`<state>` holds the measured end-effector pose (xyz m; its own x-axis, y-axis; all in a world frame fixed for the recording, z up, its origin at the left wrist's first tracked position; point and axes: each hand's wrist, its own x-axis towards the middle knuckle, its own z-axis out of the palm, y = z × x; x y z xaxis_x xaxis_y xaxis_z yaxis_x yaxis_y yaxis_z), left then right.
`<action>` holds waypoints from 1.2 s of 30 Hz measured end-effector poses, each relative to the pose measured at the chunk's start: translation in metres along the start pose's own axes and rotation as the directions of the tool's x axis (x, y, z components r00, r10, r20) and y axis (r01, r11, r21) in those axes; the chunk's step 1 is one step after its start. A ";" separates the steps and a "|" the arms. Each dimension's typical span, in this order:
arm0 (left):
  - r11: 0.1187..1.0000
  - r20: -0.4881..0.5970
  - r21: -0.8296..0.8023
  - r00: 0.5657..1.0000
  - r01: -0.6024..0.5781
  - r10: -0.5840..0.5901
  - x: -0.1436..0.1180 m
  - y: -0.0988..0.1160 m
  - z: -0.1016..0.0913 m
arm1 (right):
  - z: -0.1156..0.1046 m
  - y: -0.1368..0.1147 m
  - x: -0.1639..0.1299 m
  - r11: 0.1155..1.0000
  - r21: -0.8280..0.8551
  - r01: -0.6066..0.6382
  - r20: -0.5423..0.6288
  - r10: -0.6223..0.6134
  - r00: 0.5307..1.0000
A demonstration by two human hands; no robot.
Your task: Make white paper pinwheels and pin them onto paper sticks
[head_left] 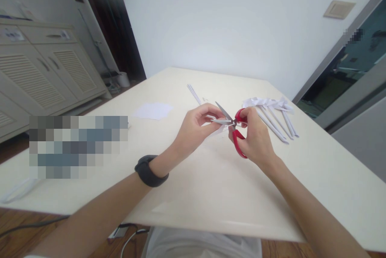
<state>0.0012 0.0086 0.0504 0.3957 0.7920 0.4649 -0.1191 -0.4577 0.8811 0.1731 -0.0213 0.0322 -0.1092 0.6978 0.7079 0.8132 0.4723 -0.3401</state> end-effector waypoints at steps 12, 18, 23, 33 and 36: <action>0.999 0.005 0.052 1.000 -0.007 0.007 0.000 0.001 0.001 | 0.000 0.000 -0.001 1.000 0.031 -0.007 0.013 0.007 1.000; 1.000 0.014 0.000 1.000 0.010 -0.010 -0.001 -0.002 0.001 | 0.001 -0.003 -0.002 0.998 0.038 -0.057 0.038 0.056 0.998; 0.999 0.009 0.041 1.000 0.023 -0.024 0.000 -0.002 0.002 | 0.001 -0.004 0.002 0.987 0.020 -0.157 0.045 0.156 0.987; 0.975 -0.014 0.220 1.000 0.005 -0.002 0.000 -0.005 0.000 | 0.013 0.047 -0.001 0.948 -0.207 -0.242 0.345 0.302 0.888; 0.958 0.017 0.284 0.999 0.037 -0.044 0.000 -0.010 -0.001 | 0.018 0.056 -0.008 0.944 -0.257 -0.207 0.453 0.307 0.837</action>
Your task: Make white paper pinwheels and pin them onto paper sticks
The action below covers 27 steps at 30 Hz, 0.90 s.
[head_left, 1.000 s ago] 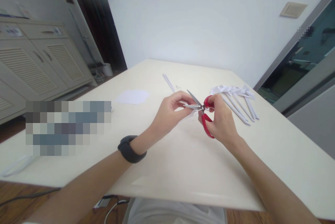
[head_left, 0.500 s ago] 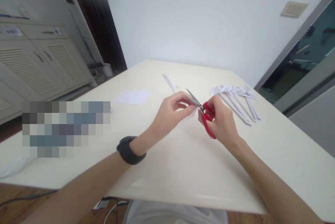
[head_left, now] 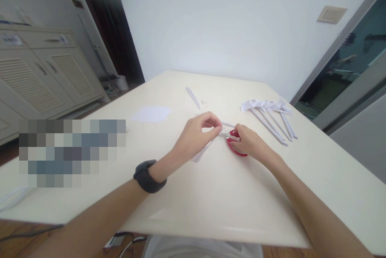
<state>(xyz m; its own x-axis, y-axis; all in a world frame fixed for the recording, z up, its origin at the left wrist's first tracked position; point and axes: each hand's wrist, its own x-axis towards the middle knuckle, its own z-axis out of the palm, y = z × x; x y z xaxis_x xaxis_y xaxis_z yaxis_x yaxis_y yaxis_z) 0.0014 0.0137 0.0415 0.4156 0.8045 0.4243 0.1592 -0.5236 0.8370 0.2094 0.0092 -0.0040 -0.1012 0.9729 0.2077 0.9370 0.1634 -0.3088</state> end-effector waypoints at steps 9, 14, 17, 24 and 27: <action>0.998 0.070 0.027 0.996 0.062 -0.064 0.000 -0.007 0.002 | -0.017 -0.019 -0.008 0.990 0.098 0.101 -0.036 -0.098 0.995; 0.996 0.111 -0.026 0.990 0.087 -0.084 0.002 -0.014 0.003 | -0.033 -0.048 -0.012 0.889 0.427 0.165 -0.169 -0.101 0.980; 0.985 0.132 -0.108 0.984 0.135 -0.120 0.003 -0.016 0.003 | -0.033 -0.055 -0.016 0.852 0.462 0.244 -0.196 -0.171 0.966; 0.936 0.140 -0.234 0.962 0.261 -0.233 0.007 -0.009 0.000 | -0.034 -0.052 -0.015 0.861 0.283 0.424 -0.345 -0.321 0.882; 0.926 0.135 -0.263 0.961 0.270 -0.242 0.008 -0.007 -0.001 | -0.034 -0.053 -0.015 0.851 0.249 0.463 -0.355 -0.365 0.861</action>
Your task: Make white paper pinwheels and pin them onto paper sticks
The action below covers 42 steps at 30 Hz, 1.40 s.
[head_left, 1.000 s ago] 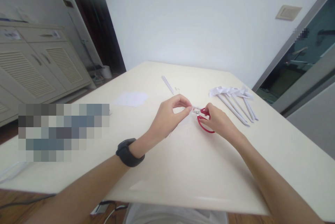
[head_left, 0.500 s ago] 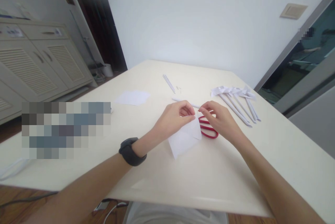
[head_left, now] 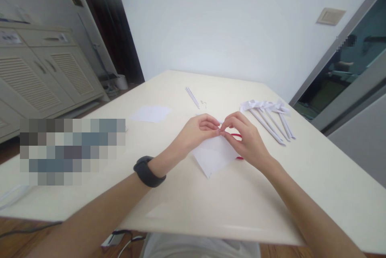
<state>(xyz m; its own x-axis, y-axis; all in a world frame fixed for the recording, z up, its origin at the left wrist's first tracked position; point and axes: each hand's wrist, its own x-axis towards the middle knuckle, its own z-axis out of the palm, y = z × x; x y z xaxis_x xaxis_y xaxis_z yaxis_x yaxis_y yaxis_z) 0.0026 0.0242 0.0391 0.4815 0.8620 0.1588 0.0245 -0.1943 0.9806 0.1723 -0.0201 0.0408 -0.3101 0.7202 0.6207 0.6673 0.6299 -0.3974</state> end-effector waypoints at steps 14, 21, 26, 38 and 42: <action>0.998 -0.016 -0.035 0.998 0.055 -0.056 -0.002 -0.001 -0.002 | 0.007 0.005 -0.004 0.983 -0.185 0.004 -0.034 -0.010 0.999; 1.000 -0.040 0.027 0.999 -0.003 0.004 -0.002 0.000 -0.001 | 0.008 0.002 -0.005 0.977 -0.209 0.038 -0.030 -0.045 0.999; 0.995 -0.070 0.088 0.996 -0.041 0.047 -0.001 -0.001 -0.001 | 0.011 0.004 -0.006 0.971 -0.238 0.011 -0.021 -0.017 1.000; 0.978 -0.011 0.173 0.993 -0.115 0.118 -0.004 -0.003 0.001 | 0.010 0.004 -0.004 0.990 -0.086 -0.109 -0.035 0.106 0.994; 0.960 0.010 0.232 0.987 -0.157 0.159 -0.005 -0.003 0.002 | 0.009 0.005 -0.002 0.983 0.044 -0.177 -0.026 0.178 0.984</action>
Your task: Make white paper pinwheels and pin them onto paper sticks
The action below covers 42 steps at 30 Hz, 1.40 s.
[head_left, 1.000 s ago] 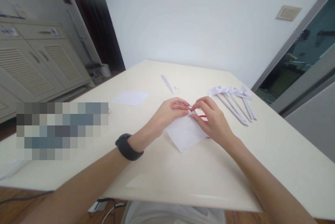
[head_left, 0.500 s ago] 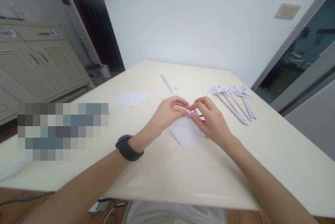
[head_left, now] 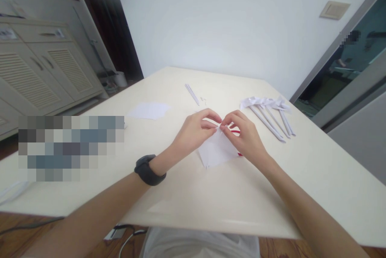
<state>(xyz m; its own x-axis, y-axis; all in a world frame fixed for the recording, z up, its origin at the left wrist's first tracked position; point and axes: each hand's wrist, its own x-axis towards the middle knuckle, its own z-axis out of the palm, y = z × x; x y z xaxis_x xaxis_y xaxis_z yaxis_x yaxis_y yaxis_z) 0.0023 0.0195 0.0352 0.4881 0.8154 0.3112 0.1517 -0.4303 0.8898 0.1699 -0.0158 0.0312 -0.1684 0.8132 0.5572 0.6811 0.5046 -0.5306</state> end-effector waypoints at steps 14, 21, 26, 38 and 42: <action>0.996 0.087 -0.069 0.995 0.052 -0.046 0.002 -0.002 0.000 | -0.009 -0.003 0.003 0.773 0.468 -0.429 0.263 0.341 0.902; 0.995 0.089 -0.080 0.995 0.055 -0.048 0.004 0.000 0.001 | -0.008 -0.002 0.002 0.669 0.546 -0.504 0.347 0.367 0.863; 0.991 0.161 0.082 0.980 0.103 -0.115 -0.001 0.002 0.001 | -0.009 -0.004 0.002 0.662 0.576 -0.480 0.327 0.351 0.877; 0.989 0.049 0.051 0.988 0.141 -0.143 0.002 -0.001 -0.005 | -0.020 0.003 0.008 0.794 0.474 -0.382 0.164 0.347 0.924; 0.949 -0.012 -0.241 0.978 0.201 -0.210 0.002 0.000 -0.008 | -0.029 0.013 0.011 0.789 0.456 -0.412 0.246 0.333 0.910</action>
<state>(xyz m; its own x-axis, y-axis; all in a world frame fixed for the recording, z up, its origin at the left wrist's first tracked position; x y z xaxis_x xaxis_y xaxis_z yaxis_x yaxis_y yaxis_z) -0.0031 0.0244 0.0385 0.4352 0.8921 0.1212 0.0347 -0.1511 0.9879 0.1972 -0.0090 0.0491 -0.1021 0.9795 0.1735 0.2823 0.1957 -0.9391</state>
